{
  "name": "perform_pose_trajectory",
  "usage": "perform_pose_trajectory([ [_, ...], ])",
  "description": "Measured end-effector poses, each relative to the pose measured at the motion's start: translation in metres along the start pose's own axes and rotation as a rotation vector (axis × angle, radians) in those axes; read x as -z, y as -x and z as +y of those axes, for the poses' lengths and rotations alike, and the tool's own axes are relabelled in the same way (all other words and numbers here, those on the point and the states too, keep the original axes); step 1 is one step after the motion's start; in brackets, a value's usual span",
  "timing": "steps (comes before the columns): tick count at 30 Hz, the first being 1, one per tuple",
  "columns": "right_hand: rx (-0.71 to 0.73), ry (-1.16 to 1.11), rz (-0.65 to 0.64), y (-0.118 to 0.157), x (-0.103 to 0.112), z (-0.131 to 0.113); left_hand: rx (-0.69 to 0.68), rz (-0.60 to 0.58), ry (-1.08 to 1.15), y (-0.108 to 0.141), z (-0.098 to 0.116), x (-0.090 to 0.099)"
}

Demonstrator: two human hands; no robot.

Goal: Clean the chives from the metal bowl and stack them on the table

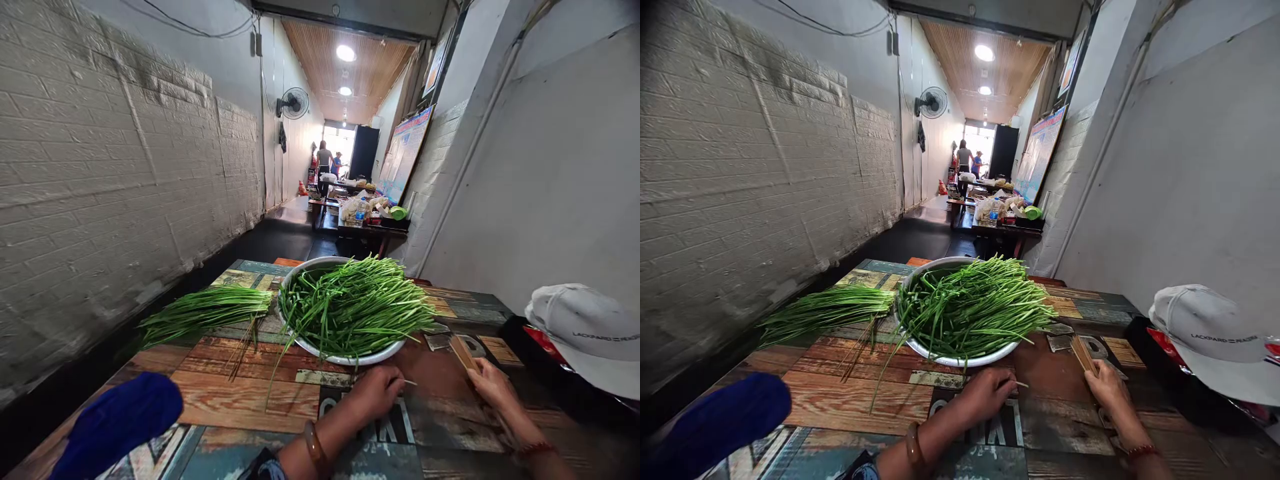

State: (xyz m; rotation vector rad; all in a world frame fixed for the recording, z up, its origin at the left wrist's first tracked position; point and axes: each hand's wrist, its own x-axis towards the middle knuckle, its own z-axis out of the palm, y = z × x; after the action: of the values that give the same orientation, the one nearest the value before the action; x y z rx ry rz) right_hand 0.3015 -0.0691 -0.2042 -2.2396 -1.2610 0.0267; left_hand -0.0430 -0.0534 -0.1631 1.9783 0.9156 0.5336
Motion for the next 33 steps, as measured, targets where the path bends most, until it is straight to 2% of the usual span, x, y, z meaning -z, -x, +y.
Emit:
perform_pose_trajectory([
  [3, -0.040, -0.129, -0.084, 0.002, 0.009, -0.004, 0.015, 0.018, 0.065, -0.002, -0.003, -0.001],
  [7, -0.002, -0.301, -0.106, 0.012, 0.043, -0.026, -0.009, 0.044, 0.135, -0.005, -0.004, 0.000],
  [9, 0.067, -0.320, -0.081, 0.026, 0.064, -0.048, -0.055, 0.053, 0.189, -0.005, 0.000, 0.002],
  [11, 0.156, -0.426, -0.135, 0.044, 0.083, -0.076, -0.119, 0.066, 0.242, -0.004, 0.006, 0.005],
  [13, 0.250, -0.549, -0.206, 0.058, 0.096, -0.104, -0.203, 0.117, 0.279, -0.003, 0.015, 0.009],
  [15, 0.261, -0.580, -0.233, 0.066, 0.103, -0.127, -0.237, 0.119, 0.281, -0.001, 0.024, 0.014],
  [18, 0.354, -0.623, -0.267, 0.074, 0.111, -0.147, -0.220, 0.053, 0.363, 0.009, 0.036, 0.019],
  [20, 0.417, -0.631, -0.280, 0.081, 0.116, -0.154, -0.191, 0.064, 0.417, 0.020, 0.045, 0.021],
  [22, 0.463, -0.614, -0.300, 0.087, 0.121, -0.158, -0.155, 0.173, 0.442, 0.032, 0.055, 0.025],
  [24, 0.524, -0.564, -0.310, 0.093, 0.123, -0.163, -0.125, 0.339, 0.459, 0.040, 0.065, 0.031],
  [27, 0.655, -0.446, -0.254, 0.102, 0.119, -0.171, -0.105, 0.538, 0.471, 0.048, 0.079, 0.042],
  [29, 0.745, -0.379, -0.217, 0.110, 0.113, -0.175, -0.119, 0.594, 0.438, 0.054, 0.086, 0.046],
  [33, 0.916, -0.314, -0.237, 0.124, 0.097, -0.175, -0.171, 0.604, 0.347, 0.062, 0.091, 0.042],
])
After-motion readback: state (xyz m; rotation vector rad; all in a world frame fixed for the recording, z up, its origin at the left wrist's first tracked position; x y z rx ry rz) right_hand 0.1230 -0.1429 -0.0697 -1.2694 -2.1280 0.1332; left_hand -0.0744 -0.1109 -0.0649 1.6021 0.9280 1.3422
